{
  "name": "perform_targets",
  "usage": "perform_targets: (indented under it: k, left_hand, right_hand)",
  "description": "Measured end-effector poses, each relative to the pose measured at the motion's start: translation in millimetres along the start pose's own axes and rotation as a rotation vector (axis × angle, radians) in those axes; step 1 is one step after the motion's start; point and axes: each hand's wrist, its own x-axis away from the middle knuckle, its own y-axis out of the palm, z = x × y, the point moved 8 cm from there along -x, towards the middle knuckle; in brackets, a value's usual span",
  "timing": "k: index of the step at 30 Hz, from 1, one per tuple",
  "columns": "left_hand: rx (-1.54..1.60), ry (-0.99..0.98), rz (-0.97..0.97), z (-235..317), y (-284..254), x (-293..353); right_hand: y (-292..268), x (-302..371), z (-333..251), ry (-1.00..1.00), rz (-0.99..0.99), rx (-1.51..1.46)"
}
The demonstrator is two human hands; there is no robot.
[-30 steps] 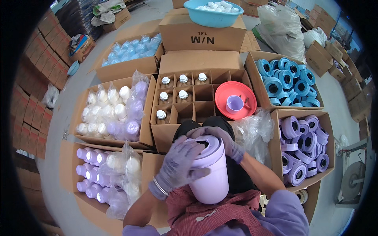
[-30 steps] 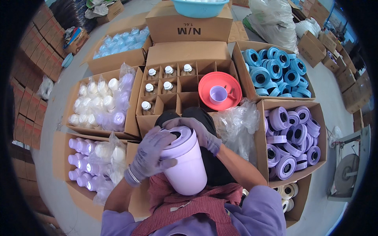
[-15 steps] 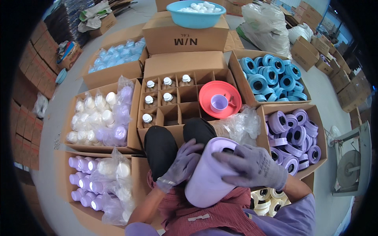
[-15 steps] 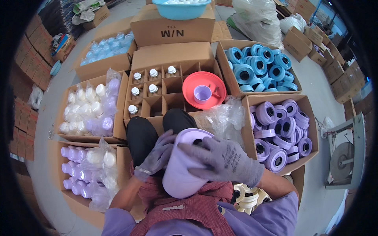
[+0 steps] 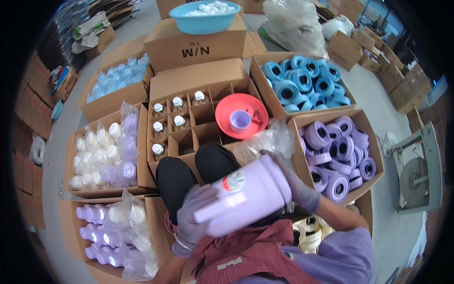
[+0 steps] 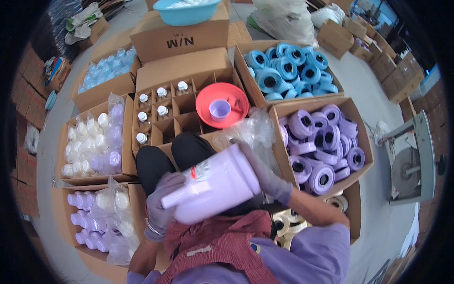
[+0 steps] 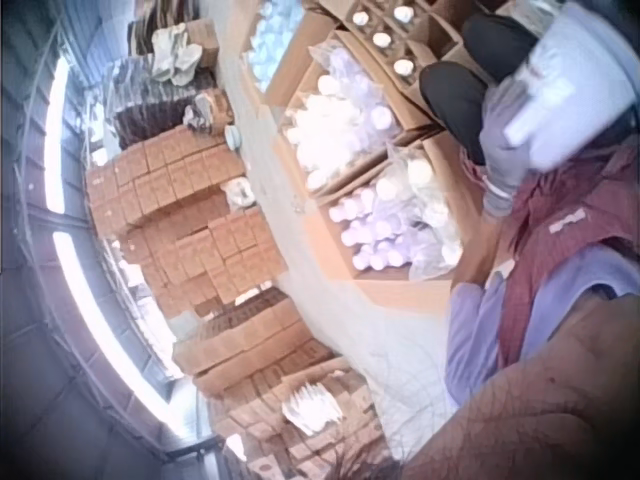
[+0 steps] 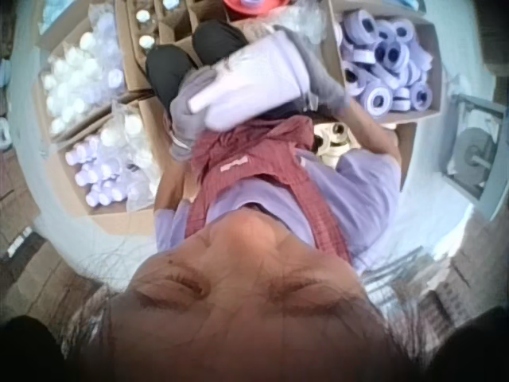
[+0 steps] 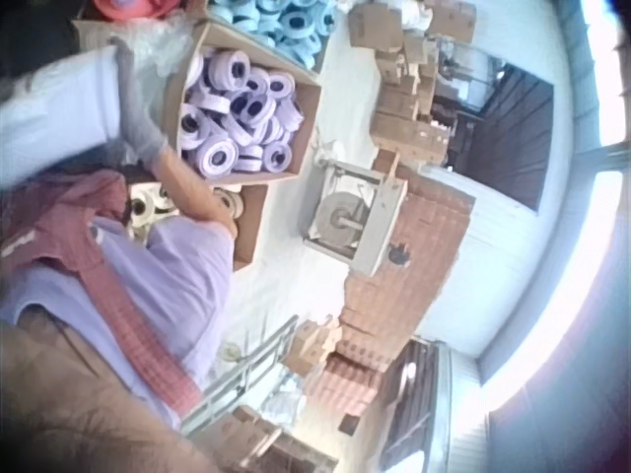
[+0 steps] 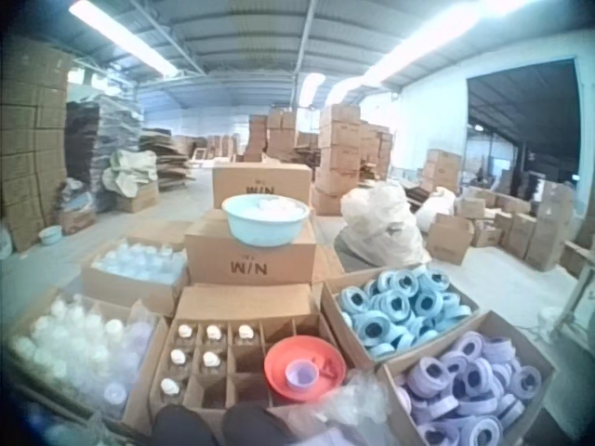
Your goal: The person assembles thermos bottles by inserting inner liners into outer shells, screwing on caps, and placing each completed unit into a plastic bag. The person repeats this process for multiple bottles of different colors.
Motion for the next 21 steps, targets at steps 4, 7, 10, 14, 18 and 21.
perform_targets:
  k: [4,7,10,14,18,21]
  left_hand:
    - [-0.075,0.110,-0.114,19,3,-41]
    - [0.350,-0.558,-0.109,-30,1,-33]
    - [-0.346,0.384,-0.167,45,2,-51]
    - [0.009,0.025,-0.078,0,-13,-55]
    - [0.259,-0.430,0.010,-28,-11,-43]
    - [-0.044,0.056,0.036,16,-8,-59]
  right_hand:
    - [-41,-31,33,0.056,0.051,-0.083]
    - [5,-7,-14,-0.011,0.049,-0.057]
    - [6,-21,8,-0.034,-0.066,-0.463]
    - [-4,-31,-4,-0.144,-0.092,-0.034]
    - [30,11,-72,-0.943,-0.382,0.420]
    - [10,-51,-25,-0.240,-0.164,-0.141]
